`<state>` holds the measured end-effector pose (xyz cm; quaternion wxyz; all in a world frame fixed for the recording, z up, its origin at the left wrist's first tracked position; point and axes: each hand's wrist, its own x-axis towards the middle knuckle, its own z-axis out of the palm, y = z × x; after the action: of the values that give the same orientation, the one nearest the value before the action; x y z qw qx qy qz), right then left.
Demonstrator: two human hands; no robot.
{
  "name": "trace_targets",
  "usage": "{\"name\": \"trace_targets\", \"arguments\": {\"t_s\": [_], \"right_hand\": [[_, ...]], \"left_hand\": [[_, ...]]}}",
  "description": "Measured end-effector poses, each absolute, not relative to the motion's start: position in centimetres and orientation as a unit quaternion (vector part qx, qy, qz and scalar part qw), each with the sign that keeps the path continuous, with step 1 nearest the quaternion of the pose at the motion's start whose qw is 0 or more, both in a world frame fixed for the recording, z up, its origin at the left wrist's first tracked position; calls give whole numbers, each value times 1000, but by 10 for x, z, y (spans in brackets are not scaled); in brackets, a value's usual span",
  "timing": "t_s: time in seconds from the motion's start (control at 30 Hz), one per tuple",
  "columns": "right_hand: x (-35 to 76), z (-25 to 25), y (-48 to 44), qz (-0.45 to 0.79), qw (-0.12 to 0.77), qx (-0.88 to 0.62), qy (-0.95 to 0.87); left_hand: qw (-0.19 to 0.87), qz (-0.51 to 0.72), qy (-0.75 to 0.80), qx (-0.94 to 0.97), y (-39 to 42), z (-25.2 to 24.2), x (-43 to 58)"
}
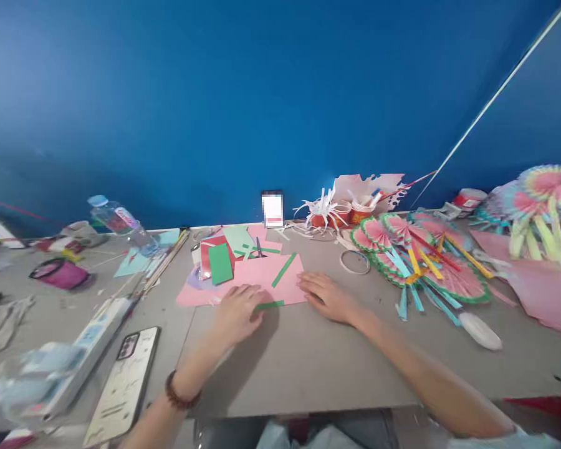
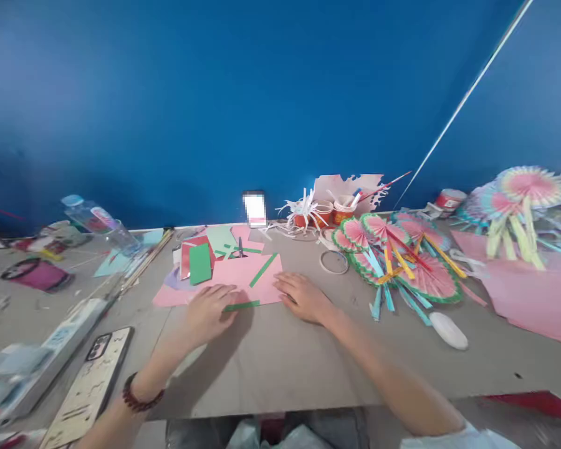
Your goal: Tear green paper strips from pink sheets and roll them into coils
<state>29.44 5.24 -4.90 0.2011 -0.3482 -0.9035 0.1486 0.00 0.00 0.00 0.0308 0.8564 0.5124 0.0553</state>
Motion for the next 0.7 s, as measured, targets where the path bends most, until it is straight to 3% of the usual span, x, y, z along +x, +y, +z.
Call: {"name": "trace_targets", "arguments": {"t_s": [0.17, 0.43, 0.7], "right_hand": [[296, -42, 54, 160, 212, -366, -892], [283, -28, 63, 184, 185, -381, -887], [253, -31, 96, 123, 119, -371, -913]], "left_hand": [[48, 19, 477, 878, -4, -23, 47], [-13, 103, 459, 882, 7, -50, 57], [-46, 164, 458, 872, 24, -54, 53]]}}
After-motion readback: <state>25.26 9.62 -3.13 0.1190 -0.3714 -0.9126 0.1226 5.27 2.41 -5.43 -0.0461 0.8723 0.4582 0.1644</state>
